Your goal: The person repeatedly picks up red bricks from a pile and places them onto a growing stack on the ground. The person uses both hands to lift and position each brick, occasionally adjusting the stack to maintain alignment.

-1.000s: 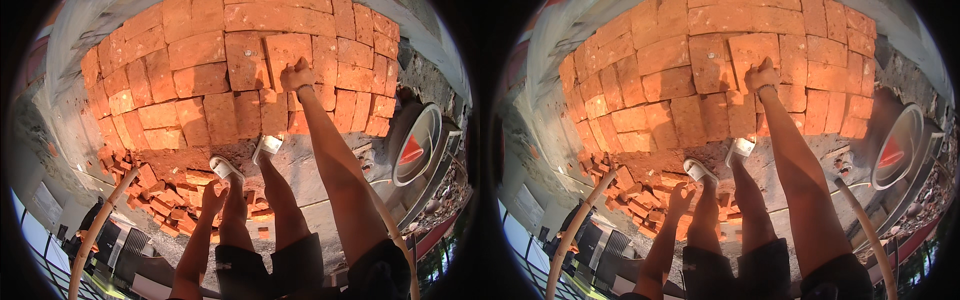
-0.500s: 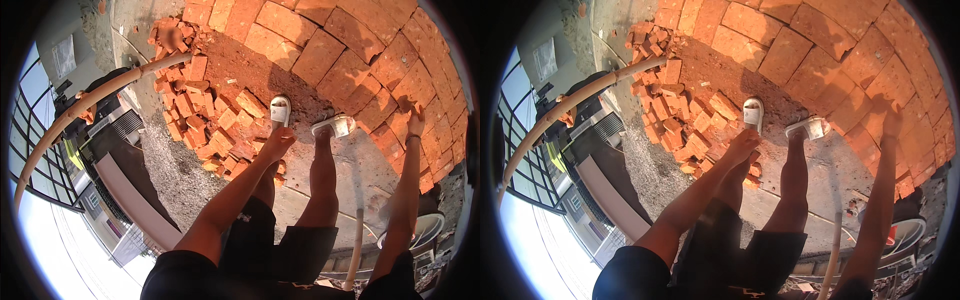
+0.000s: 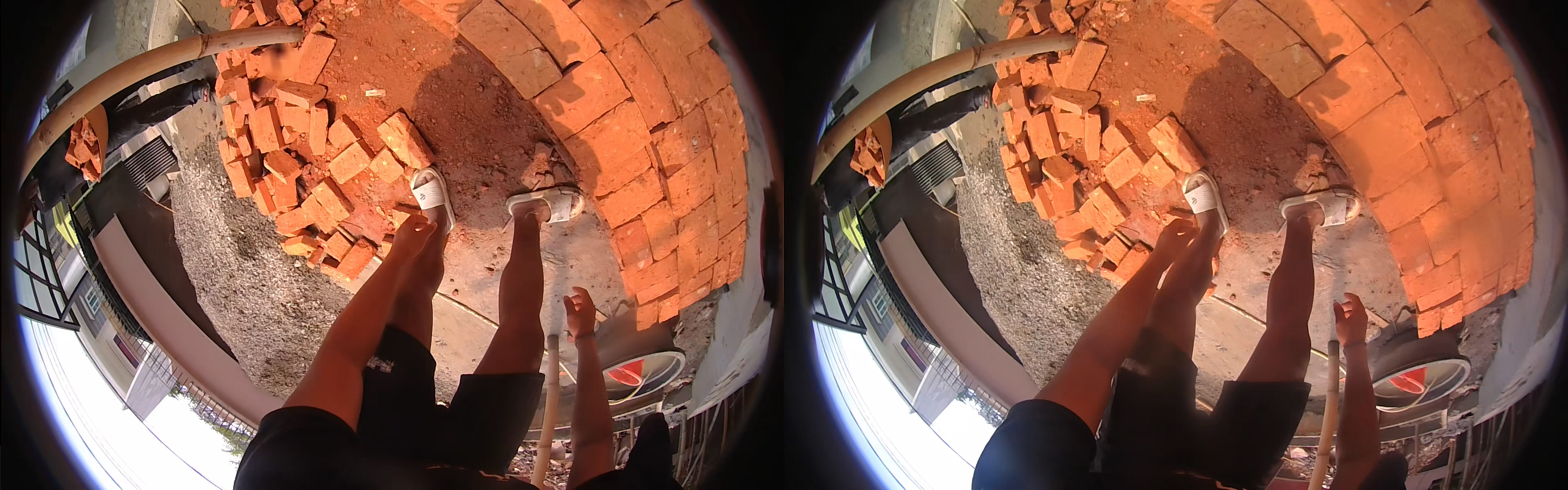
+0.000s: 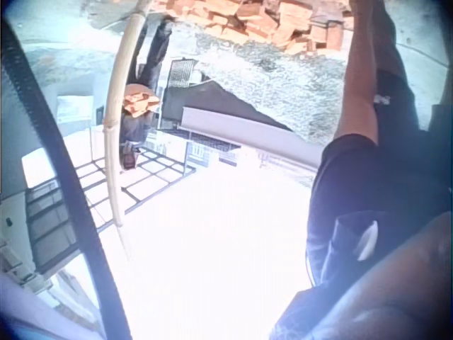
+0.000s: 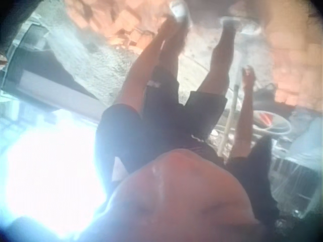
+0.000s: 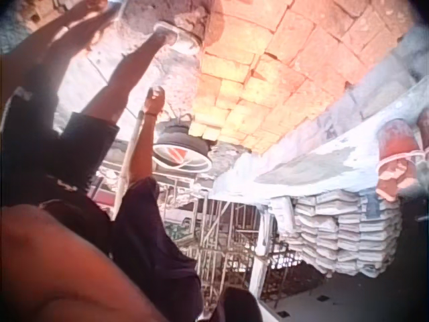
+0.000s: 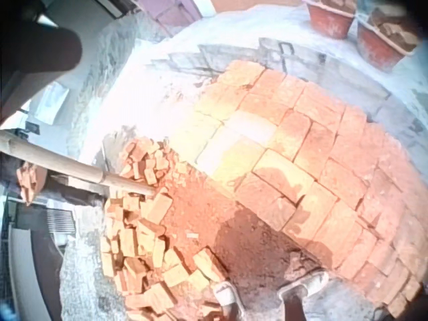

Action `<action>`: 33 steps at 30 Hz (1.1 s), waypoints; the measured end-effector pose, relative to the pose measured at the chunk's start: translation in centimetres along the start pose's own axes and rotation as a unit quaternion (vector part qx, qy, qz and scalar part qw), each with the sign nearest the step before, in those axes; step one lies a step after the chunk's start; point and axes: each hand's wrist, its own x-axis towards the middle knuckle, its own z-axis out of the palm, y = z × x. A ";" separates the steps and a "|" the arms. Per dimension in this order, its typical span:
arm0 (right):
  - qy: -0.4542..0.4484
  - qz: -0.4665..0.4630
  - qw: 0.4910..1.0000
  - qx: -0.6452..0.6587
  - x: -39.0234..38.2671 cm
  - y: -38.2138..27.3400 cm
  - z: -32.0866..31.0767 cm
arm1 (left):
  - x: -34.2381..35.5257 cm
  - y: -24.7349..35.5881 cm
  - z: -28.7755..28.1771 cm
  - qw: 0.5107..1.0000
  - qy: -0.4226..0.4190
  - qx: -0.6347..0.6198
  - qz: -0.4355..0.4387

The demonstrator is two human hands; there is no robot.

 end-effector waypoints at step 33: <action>-0.189 0.032 0.967 0.167 -4.6 -30.7 16.1 | -2.8 -9.9 -1.0 0.967 0.085 -0.237 -0.039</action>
